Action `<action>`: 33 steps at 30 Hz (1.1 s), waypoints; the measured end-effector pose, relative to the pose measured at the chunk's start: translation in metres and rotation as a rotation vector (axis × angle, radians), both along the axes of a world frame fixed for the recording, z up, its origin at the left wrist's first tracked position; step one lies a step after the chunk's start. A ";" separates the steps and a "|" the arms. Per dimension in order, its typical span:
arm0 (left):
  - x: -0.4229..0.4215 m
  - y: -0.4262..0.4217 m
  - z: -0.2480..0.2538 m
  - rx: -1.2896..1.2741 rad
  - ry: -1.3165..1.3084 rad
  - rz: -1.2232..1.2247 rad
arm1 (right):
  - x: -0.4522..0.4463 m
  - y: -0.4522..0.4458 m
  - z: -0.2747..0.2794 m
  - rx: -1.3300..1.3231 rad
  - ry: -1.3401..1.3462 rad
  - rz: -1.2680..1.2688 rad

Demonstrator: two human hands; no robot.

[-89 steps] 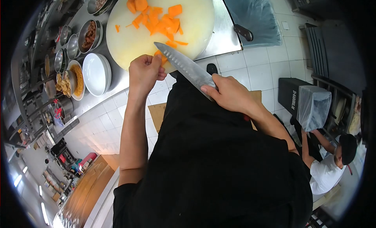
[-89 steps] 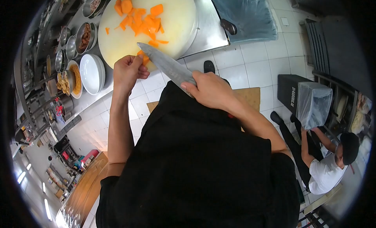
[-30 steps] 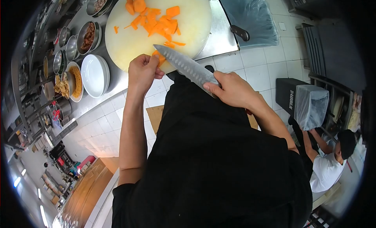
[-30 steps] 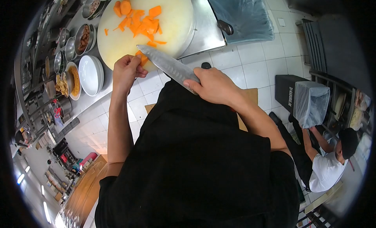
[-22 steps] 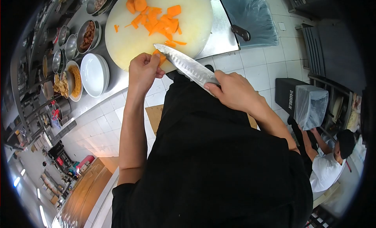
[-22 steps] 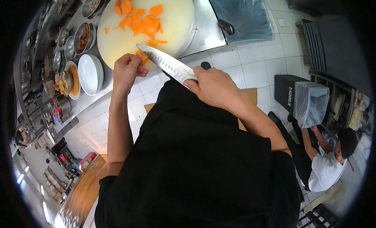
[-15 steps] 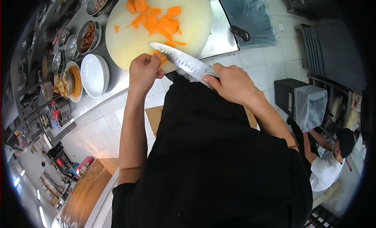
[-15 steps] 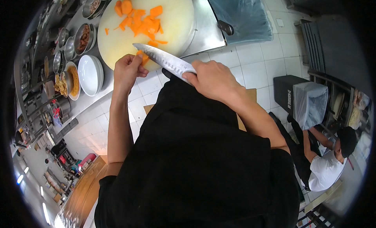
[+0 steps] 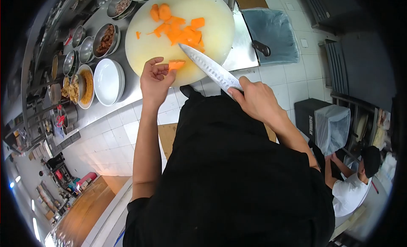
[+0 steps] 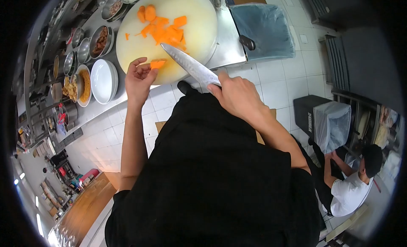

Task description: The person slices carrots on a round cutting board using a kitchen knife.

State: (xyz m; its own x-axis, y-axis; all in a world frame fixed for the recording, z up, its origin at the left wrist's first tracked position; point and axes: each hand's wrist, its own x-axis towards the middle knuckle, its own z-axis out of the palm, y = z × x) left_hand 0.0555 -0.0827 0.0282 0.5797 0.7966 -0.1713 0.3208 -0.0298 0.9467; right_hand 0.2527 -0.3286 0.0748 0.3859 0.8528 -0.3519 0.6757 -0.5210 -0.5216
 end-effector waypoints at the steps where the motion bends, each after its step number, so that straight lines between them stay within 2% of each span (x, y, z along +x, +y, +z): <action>1: -0.005 0.004 0.004 -0.123 -0.091 -0.001 | -0.001 0.000 0.000 0.010 -0.006 0.009; 7: -0.018 0.013 0.014 -0.154 -0.123 0.012 | 0.009 0.003 -0.006 0.094 -0.129 0.100; 10: -0.020 0.011 0.012 -0.153 -0.129 0.017 | 0.012 0.014 0.008 0.041 -0.162 0.006; 15: -0.021 0.013 0.006 -0.129 -0.084 0.038 | 0.012 0.012 0.011 -0.035 -0.148 0.164; 20: -0.022 0.011 -0.002 -0.108 -0.113 0.016 | 0.007 0.015 0.005 -0.026 -0.069 0.101; 22: -0.018 -0.002 0.007 0.172 0.024 -0.053 | 0.005 0.013 0.002 -0.072 -0.083 0.115; 23: -0.016 -0.009 0.016 0.308 0.179 -0.076 | 0.004 0.014 0.006 -0.084 -0.030 0.096; 24: -0.013 -0.011 0.015 0.307 0.176 -0.076 | 0.004 0.016 0.010 -0.094 0.023 0.082; 26: -0.013 -0.020 0.012 0.702 0.208 -0.157 | 0.004 0.018 0.021 -0.109 0.110 0.082; 31: -0.012 -0.024 0.007 0.701 0.220 -0.137 | 0.002 0.021 0.022 -0.167 0.260 0.105; 33: -0.012 -0.028 0.007 0.625 0.254 -0.040 | 0.000 0.020 0.022 -0.167 0.252 0.117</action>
